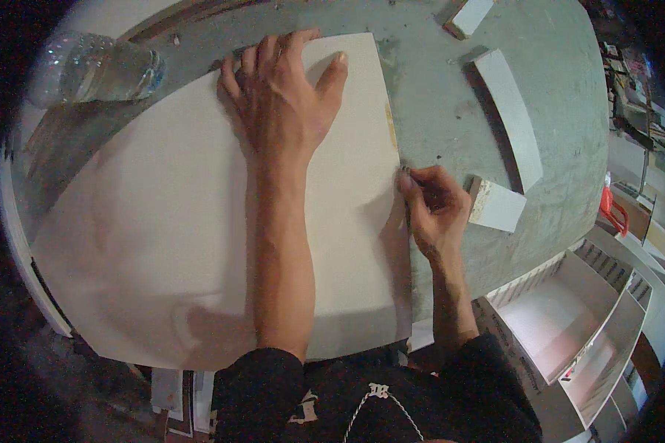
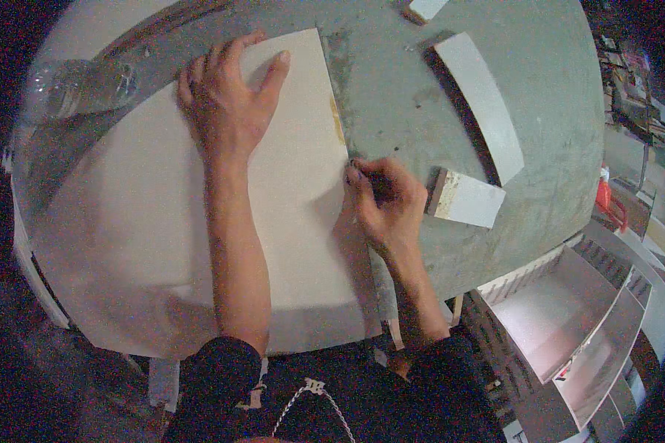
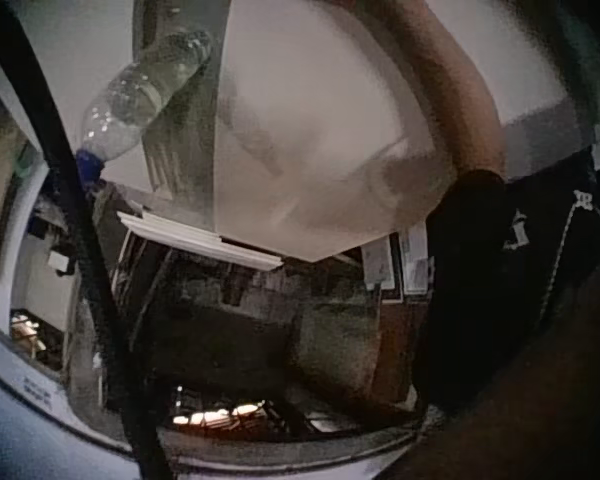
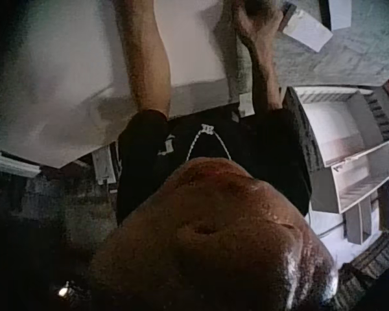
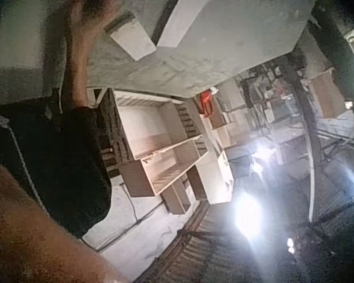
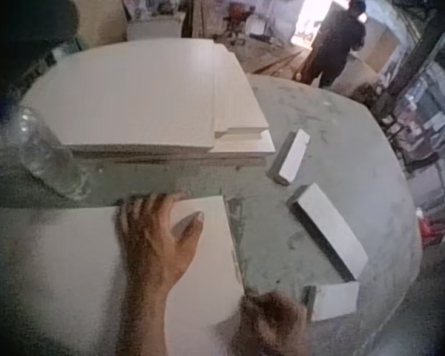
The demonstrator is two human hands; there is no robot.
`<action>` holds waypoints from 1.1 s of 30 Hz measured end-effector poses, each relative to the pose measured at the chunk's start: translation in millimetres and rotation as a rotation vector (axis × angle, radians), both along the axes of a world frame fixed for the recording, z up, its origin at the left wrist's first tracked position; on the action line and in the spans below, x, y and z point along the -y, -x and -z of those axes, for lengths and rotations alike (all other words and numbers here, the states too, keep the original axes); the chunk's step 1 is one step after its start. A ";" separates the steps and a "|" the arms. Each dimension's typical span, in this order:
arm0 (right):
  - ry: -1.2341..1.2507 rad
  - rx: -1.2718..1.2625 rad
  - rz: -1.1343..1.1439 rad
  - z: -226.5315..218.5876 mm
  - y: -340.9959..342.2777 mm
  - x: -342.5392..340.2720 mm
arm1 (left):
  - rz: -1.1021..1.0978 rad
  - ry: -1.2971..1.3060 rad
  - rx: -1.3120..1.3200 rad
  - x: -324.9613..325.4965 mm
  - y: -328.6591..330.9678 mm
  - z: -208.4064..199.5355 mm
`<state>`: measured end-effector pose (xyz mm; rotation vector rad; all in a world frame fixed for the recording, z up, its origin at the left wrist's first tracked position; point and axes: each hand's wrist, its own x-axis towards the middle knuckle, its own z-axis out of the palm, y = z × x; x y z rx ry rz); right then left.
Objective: The person sands the edge of a white wooden board using a sanding block, then wipes the surface with a cloth.
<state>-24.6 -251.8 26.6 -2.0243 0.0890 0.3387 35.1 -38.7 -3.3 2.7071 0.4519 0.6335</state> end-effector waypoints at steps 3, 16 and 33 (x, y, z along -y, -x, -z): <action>-0.025 -0.064 0.049 -4.0 2.8 5.5 | -0.058 0.066 -0.120 -4.2 -16.5 -7.6; 0.075 0.043 0.004 5.1 -12.3 -10.9 | -0.146 0.550 -0.121 -8.2 -34.2 -18.2; 0.128 0.089 -0.030 10.6 -33.6 -25.1 | -0.147 0.575 -0.126 -4.6 -42.9 -20.7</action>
